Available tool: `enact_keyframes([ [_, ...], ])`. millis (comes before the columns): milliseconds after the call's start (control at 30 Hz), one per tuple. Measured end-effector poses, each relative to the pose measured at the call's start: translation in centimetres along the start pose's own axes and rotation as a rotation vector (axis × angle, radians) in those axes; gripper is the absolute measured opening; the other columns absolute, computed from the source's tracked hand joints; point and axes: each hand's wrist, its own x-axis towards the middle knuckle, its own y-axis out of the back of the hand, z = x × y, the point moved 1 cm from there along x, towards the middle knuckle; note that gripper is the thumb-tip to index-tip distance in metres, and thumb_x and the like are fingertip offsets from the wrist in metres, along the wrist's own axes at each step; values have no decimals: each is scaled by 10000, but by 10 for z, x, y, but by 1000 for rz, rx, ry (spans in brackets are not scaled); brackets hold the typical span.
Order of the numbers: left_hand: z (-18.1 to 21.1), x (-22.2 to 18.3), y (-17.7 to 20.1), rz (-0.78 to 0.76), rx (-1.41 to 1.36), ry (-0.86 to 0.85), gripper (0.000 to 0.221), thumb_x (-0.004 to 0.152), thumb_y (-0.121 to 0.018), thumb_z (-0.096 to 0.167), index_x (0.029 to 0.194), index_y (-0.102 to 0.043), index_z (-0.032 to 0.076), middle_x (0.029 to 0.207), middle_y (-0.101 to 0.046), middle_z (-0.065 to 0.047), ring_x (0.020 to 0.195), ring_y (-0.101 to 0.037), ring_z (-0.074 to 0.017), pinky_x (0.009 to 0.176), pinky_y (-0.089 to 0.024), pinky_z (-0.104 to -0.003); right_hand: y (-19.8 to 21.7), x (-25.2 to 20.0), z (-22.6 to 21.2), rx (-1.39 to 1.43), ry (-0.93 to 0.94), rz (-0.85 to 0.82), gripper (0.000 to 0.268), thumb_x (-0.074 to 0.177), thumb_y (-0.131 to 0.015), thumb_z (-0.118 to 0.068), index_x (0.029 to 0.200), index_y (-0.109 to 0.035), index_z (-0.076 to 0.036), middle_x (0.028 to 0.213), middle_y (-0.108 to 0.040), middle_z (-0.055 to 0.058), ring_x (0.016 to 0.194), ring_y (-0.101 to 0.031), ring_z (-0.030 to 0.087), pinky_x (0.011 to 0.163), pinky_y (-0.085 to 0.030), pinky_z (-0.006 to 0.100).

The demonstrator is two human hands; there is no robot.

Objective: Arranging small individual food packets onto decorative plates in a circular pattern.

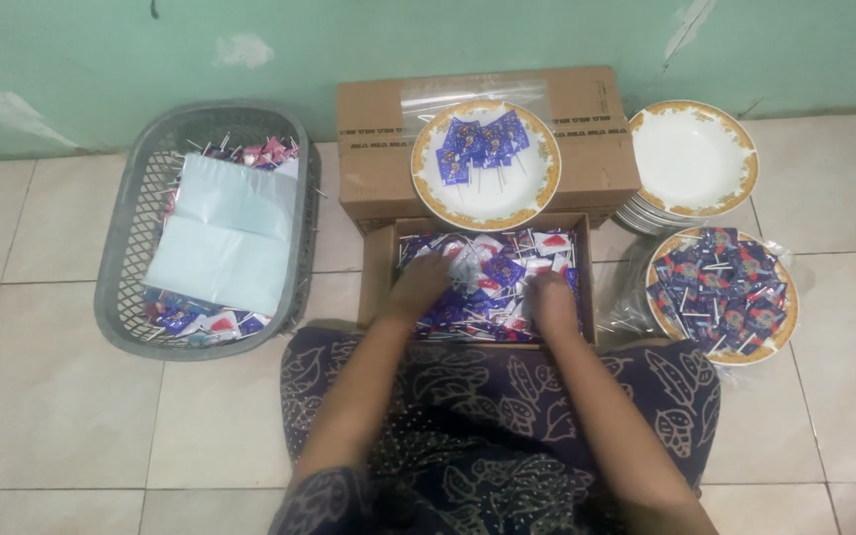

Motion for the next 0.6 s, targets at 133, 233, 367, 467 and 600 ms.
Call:
enact_keyframes([
  [133,-20,-26,14,-109,-178,67,218,687,-827,333,869,-786,219,1058,-708,25,1051,-632,-224,832,-560,-387,63,-9,-33,68,8,-8,141,884,-717,-166,994,-797,-127,1011,-721,101,1005,-716,343,875,-574,423],
  [233,-17,-44,17,-80,-140,202,57,814,-754,256,824,-805,231,910,-756,-9,899,-684,-217,843,-540,-397,107,-13,-54,204,-4,-35,137,869,-749,-191,972,-813,-128,1016,-707,128,1018,-693,377,880,-554,432],
  [367,5,-122,-133,-170,-352,422,177,939,-639,229,1063,-765,237,1069,-706,-4,1104,-629,-205,986,-487,-364,178,-11,-93,441,-55,-9,112,893,-791,-221,982,-826,-161,918,-704,92,858,-690,295,840,-543,385],
  [467,9,-124,-140,12,-362,407,155,985,-587,265,1070,-715,288,1041,-648,37,1069,-588,-163,962,-452,-348,194,14,-105,406,-26,61,113,908,-798,-234,998,-822,-170,884,-689,88,836,-682,290,830,-538,394],
  [600,11,-116,-130,-16,-226,367,169,932,-565,239,850,-712,261,811,-649,37,825,-627,-159,757,-493,-342,187,56,-116,212,98,106,92,897,-803,-254,975,-822,-209,852,-685,78,855,-685,325,806,-538,415],
])
